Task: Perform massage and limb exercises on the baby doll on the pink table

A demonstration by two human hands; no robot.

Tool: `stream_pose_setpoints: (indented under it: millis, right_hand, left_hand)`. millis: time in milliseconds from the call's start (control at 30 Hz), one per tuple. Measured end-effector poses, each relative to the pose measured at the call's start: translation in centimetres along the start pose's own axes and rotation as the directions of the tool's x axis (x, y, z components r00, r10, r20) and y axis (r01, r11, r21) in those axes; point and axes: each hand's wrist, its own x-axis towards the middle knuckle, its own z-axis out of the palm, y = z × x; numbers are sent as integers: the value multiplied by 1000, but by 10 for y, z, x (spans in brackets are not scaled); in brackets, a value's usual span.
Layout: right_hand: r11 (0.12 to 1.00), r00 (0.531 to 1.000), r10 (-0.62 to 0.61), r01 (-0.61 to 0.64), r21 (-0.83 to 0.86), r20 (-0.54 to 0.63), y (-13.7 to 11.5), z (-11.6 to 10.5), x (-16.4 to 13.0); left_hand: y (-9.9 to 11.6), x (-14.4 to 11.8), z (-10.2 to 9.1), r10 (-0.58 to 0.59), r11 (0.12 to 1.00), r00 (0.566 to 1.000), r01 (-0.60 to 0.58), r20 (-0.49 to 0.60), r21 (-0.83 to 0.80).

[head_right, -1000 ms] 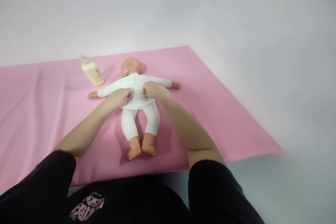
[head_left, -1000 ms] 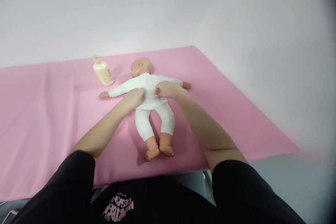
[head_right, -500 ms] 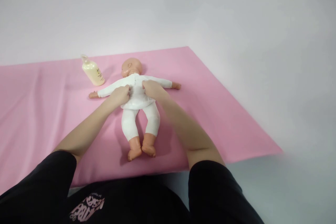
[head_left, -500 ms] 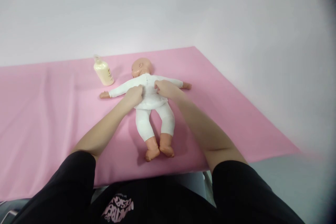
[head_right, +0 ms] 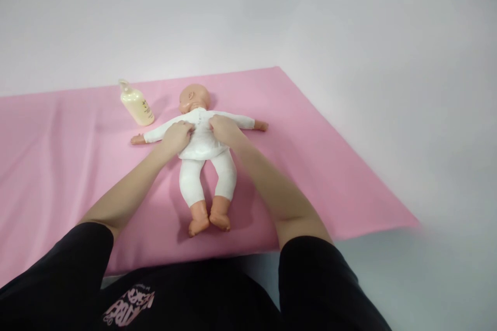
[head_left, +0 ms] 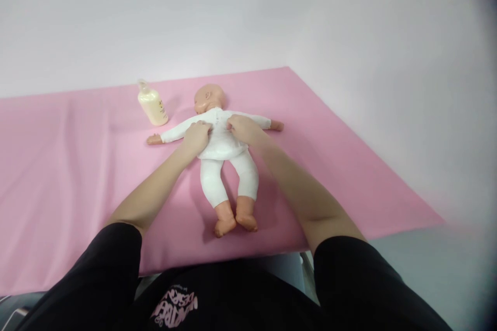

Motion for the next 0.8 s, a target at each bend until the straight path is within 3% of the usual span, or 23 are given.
stream_pose_setpoints:
  millis: [267, 600, 800]
  right_hand:
    - [999, 995, 28, -24, 45, -91, 1, 11, 7]
    - [989, 973, -120, 134, 61, -196, 15, 28, 16]
    - [978, 969, -132, 162, 135, -208, 20, 30, 18]
  left_hand:
    - [-5, 4, 6, -97, 993, 992, 91, -80, -78]
    - [-14, 10, 14, -13, 998, 985, 2, -173, -61]
    - [-18, 12, 17, -18, 994, 988, 1, -153, -111]
